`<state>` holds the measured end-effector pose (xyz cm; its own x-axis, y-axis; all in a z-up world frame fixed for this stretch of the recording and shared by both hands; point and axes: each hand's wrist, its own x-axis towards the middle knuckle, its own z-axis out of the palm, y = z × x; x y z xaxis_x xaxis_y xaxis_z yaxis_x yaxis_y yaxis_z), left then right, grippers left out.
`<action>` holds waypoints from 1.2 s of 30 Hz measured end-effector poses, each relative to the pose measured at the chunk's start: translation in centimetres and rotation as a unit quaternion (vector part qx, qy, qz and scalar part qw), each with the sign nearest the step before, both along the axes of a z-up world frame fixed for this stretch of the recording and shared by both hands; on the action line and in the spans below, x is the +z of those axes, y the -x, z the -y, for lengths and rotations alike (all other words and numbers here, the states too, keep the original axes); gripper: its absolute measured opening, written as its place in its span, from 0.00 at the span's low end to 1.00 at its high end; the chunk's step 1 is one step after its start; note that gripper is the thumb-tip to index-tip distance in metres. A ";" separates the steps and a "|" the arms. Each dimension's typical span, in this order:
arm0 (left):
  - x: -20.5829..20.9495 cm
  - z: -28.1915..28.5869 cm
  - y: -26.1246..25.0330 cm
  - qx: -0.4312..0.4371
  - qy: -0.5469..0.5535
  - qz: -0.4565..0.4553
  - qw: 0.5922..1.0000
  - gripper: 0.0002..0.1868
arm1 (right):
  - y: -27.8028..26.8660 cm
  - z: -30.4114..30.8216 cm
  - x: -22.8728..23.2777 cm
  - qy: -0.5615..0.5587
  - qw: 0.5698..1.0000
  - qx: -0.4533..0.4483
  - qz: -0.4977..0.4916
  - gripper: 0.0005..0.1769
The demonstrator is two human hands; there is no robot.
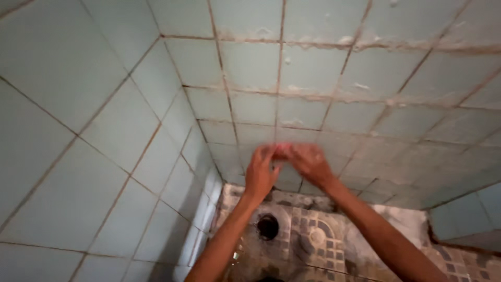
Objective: The person scrubs and wipes the tiled wall of a bathroom using a pink sponge and soapy water from a green bucket.
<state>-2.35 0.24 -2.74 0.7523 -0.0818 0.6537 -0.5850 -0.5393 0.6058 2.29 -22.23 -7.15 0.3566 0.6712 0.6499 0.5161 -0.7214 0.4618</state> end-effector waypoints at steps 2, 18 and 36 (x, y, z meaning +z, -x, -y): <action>4.4 1.6 0.0 0.017 0.009 0.066 0.998 0.28 | 0.7 0.8 4.5 -0.091 0.993 -0.008 0.070 0.25; -13.3 9.1 -2.3 -0.057 0.017 -0.128 0.990 0.11 | 3.4 9.0 -8.8 0.086 0.995 -0.005 -0.055 0.28; 3.4 20.4 0.7 -0.092 0.001 0.049 0.995 0.15 | 8.4 18.3 3.8 -0.229 0.971 -0.062 0.004 0.23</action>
<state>-3.07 -20.19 0.68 0.6569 -0.2106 0.7240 -0.7303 -0.4167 0.5414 -6.08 -40.54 -3.38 0.4099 0.2630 0.8734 0.4100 -0.9085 0.0811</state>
